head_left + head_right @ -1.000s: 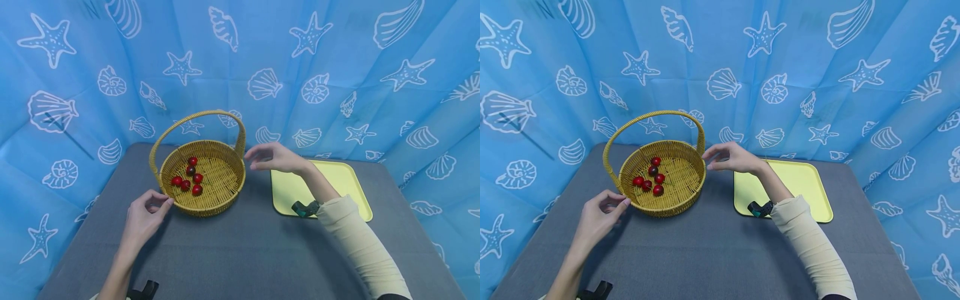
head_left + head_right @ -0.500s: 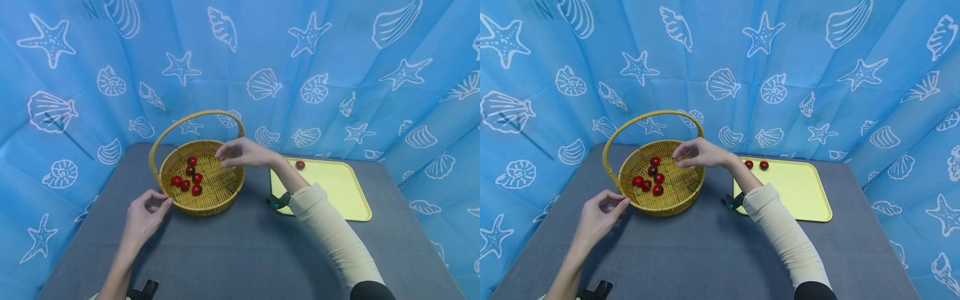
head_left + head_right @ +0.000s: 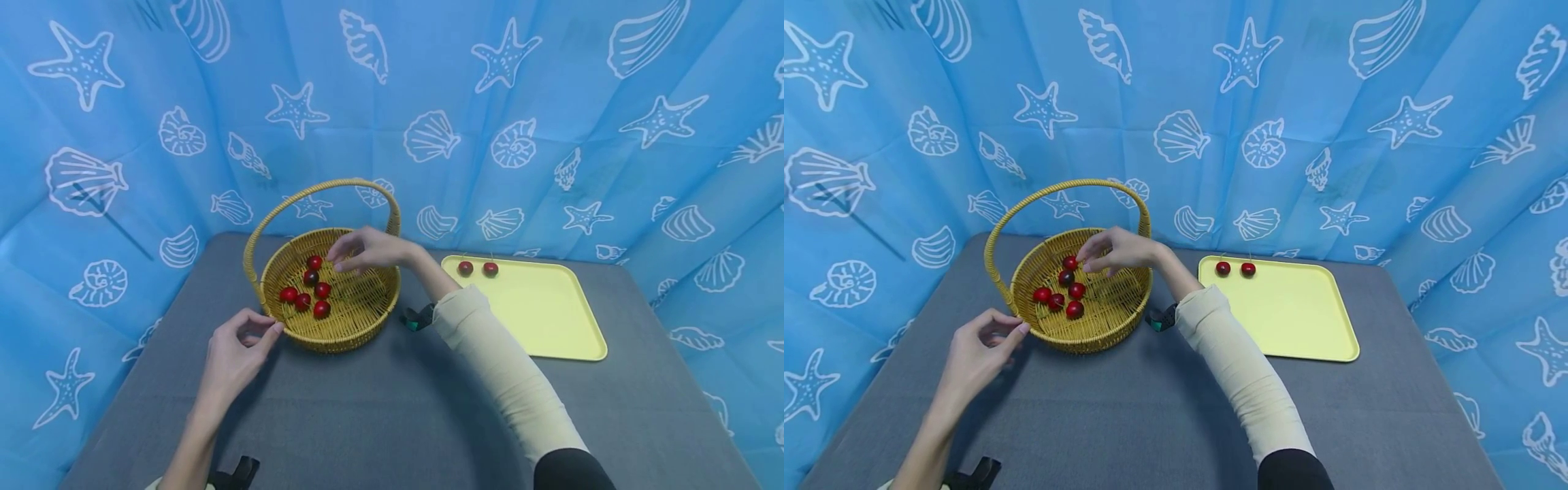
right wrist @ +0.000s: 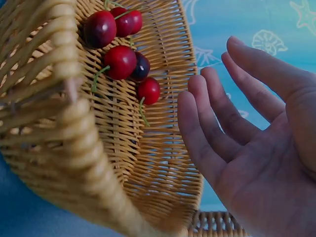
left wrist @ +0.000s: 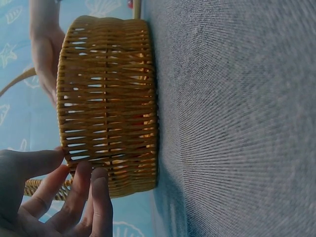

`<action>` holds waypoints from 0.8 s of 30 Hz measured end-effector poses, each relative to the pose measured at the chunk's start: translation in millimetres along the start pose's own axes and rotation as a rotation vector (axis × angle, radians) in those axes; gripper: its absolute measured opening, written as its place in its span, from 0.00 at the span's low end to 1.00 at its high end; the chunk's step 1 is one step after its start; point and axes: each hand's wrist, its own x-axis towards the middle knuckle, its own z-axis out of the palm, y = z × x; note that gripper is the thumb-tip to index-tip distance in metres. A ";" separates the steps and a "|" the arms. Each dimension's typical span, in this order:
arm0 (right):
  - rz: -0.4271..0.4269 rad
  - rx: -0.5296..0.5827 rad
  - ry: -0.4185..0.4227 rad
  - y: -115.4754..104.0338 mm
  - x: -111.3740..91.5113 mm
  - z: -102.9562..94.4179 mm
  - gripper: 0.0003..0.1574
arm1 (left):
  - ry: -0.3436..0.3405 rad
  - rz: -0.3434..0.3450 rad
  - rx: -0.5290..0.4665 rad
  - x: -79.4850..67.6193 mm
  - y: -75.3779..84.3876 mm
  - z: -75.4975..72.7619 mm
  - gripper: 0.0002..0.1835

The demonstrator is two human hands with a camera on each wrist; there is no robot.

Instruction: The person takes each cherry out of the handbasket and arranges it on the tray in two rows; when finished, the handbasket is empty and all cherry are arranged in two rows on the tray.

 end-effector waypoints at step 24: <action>0.085 0.126 0.094 15.5 38.5 22.3 0.20 | 0.006 0.013 -0.016 -0.9 1.8 -0.2 0.13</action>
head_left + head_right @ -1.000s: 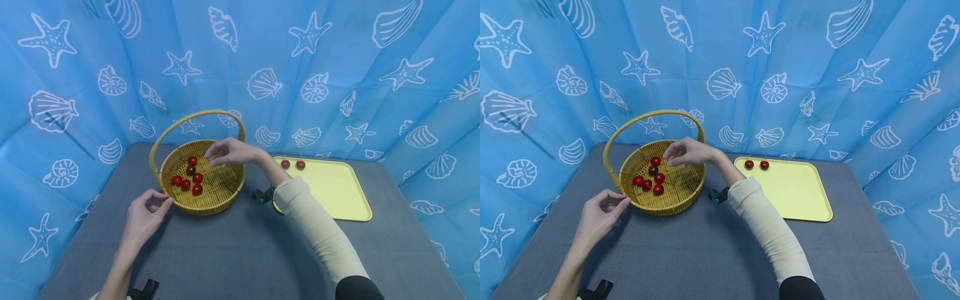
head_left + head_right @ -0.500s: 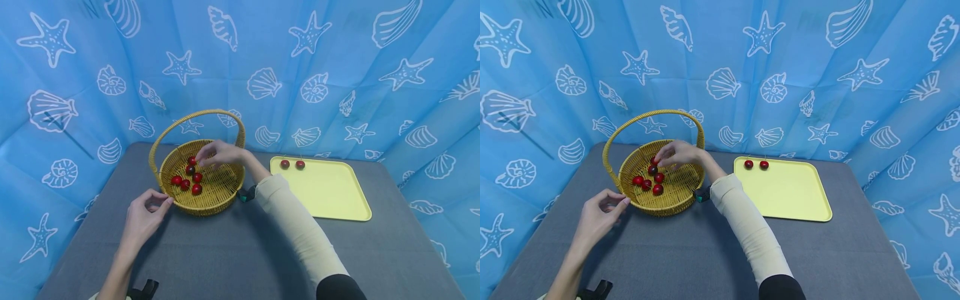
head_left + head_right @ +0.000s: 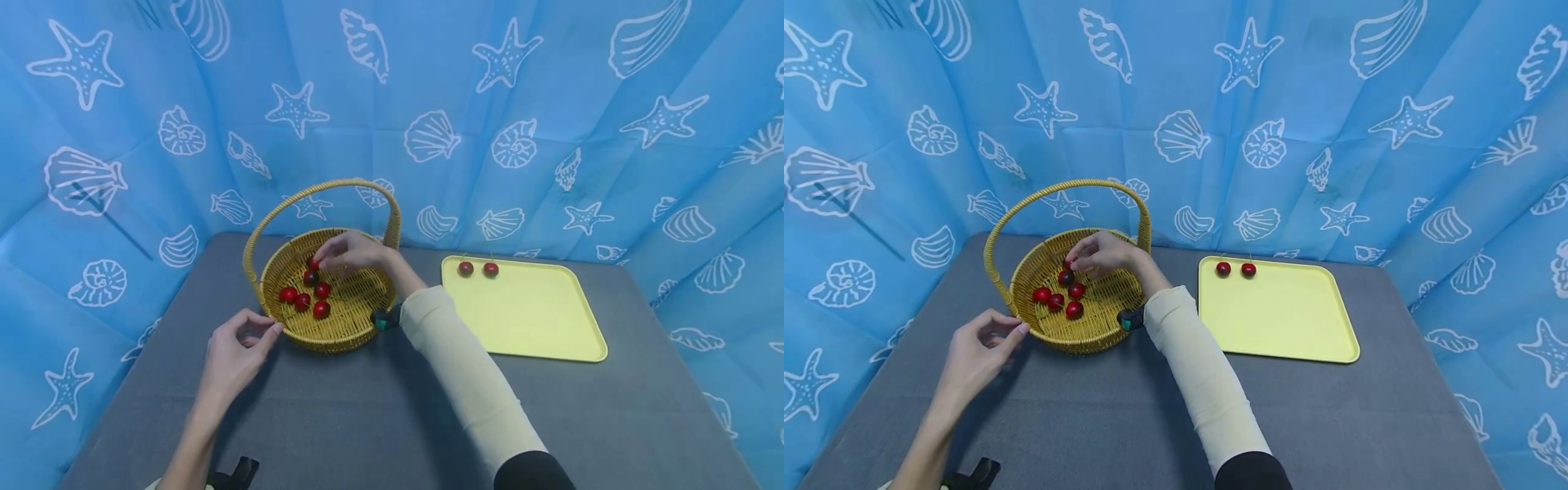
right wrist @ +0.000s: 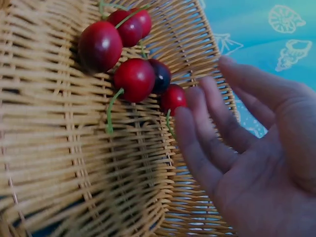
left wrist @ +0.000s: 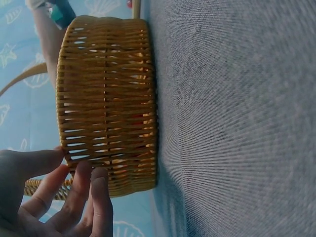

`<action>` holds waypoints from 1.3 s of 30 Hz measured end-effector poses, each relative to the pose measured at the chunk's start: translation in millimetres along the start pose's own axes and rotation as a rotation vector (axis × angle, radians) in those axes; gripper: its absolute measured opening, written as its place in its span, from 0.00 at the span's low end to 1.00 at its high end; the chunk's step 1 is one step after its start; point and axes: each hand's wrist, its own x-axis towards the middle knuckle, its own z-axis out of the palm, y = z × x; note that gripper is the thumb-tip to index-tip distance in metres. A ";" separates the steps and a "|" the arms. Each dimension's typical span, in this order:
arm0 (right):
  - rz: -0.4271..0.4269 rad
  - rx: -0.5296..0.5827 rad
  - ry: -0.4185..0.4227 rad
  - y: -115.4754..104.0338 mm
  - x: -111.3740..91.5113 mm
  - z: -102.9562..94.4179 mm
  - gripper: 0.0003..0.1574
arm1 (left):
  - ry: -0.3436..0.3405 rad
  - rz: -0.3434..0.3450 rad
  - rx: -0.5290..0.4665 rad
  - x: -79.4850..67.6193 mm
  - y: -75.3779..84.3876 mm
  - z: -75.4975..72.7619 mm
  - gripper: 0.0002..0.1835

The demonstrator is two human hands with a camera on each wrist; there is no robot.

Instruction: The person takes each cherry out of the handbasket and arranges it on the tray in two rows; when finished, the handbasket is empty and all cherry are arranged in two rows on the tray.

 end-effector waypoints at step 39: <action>0.149 -0.033 -0.218 12.7 0.0 13.9 0.25 | 0.001 -0.013 0.032 0.4 1.2 -0.6 0.13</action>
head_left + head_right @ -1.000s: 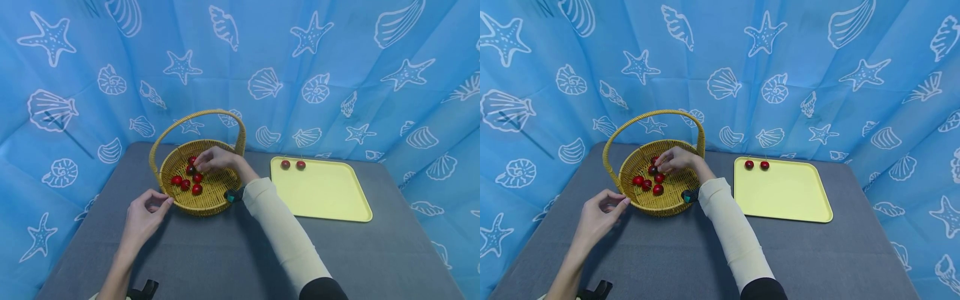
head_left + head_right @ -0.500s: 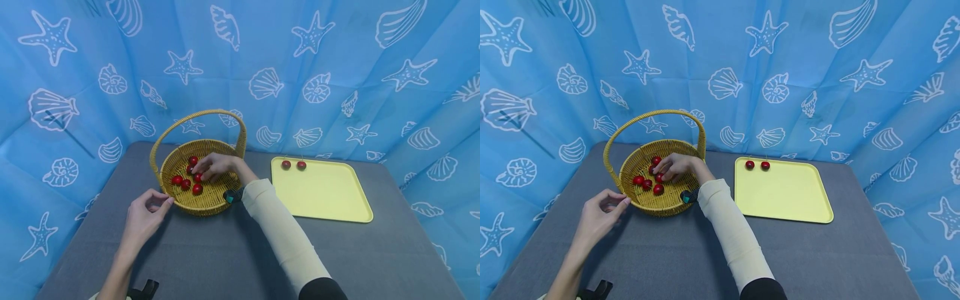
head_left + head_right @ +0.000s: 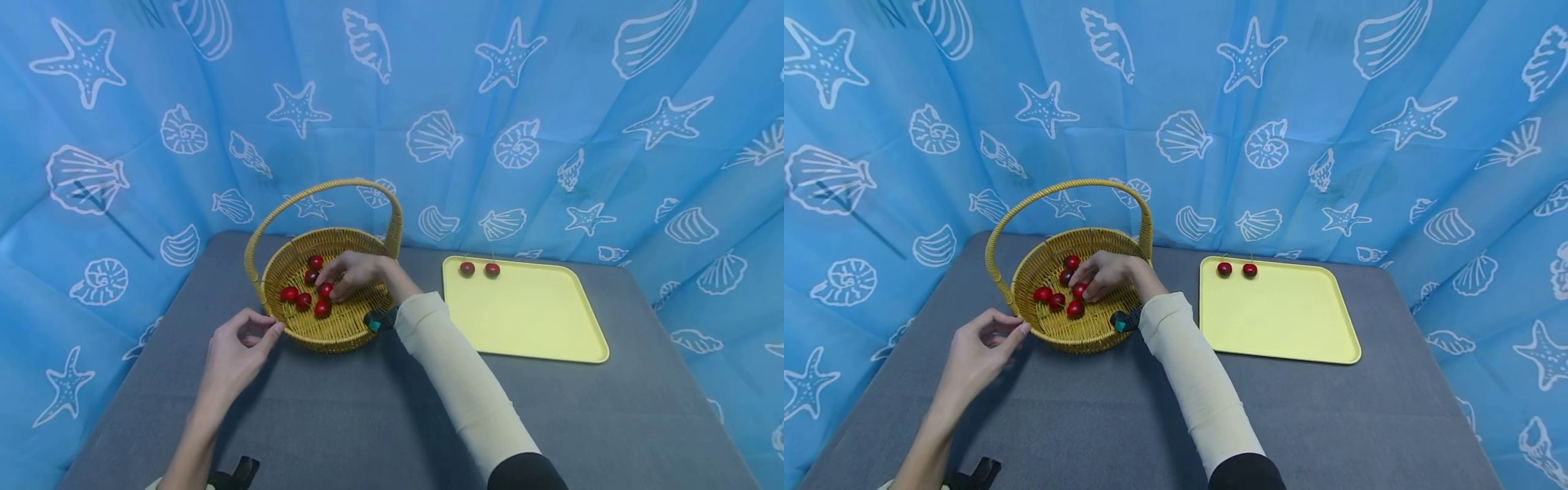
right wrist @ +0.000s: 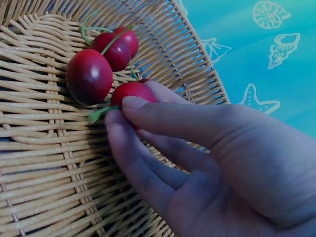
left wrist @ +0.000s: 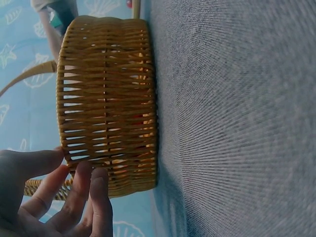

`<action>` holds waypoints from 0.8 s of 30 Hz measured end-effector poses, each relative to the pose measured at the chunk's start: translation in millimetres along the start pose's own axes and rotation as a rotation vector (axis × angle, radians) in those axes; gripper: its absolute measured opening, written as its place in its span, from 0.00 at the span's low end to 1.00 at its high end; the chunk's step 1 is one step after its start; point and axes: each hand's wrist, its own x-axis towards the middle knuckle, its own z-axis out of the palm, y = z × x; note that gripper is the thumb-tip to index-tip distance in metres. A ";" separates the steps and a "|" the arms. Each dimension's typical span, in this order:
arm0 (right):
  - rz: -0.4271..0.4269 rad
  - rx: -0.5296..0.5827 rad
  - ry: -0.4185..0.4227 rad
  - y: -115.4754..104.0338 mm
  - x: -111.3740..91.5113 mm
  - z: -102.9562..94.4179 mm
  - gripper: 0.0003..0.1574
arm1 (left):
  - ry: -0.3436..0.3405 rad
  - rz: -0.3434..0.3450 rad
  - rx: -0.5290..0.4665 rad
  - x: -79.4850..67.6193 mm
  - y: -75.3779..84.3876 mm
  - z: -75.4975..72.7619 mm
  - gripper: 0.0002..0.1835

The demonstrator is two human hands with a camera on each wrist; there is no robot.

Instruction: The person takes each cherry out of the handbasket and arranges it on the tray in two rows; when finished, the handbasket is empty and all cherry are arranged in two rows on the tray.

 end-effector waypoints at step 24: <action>-0.130 0.039 -0.020 2.7 -52.7 -38.0 0.26 | 0.031 0.039 0.012 -0.9 -3.9 3.3 0.10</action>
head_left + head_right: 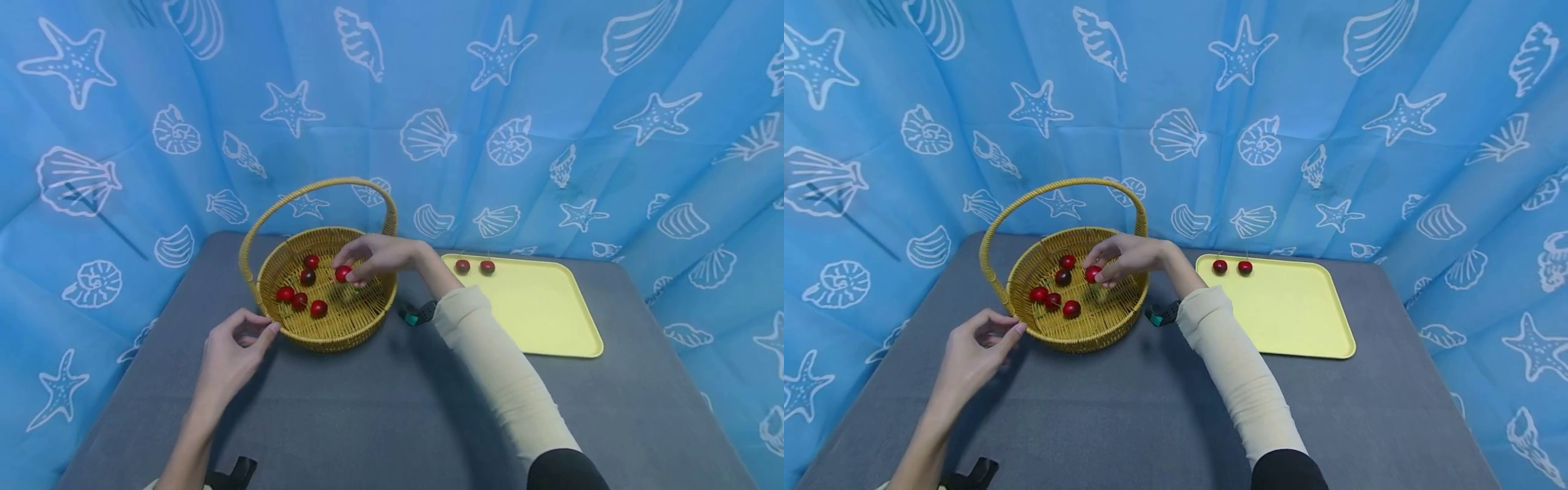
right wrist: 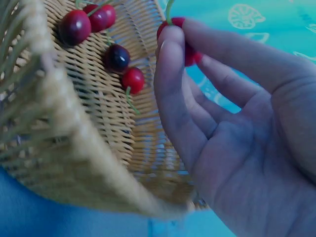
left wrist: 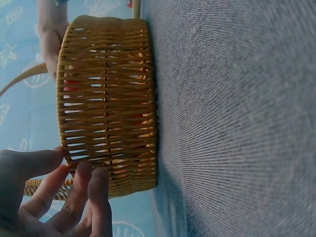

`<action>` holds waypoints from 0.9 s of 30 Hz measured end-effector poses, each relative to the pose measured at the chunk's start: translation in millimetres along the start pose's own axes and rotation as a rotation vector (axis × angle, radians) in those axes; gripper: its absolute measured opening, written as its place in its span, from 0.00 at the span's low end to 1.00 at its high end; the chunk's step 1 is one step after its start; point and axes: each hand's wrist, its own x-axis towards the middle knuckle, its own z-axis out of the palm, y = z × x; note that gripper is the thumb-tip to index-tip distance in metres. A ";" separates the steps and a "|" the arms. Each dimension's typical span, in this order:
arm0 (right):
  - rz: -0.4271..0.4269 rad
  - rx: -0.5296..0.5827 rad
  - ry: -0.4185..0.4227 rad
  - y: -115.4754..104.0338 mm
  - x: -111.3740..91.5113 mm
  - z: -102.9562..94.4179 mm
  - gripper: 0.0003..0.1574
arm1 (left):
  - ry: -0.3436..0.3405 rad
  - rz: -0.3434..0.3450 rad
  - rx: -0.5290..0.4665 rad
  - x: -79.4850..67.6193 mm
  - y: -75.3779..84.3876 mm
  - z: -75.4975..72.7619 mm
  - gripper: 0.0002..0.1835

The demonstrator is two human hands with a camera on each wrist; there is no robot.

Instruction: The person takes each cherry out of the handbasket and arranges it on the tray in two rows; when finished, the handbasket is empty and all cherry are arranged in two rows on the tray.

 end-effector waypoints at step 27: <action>0.119 -0.128 0.065 13.5 -137.6 -57.5 0.26 | -0.003 -0.036 -0.003 1.3 4.7 -0.4 0.09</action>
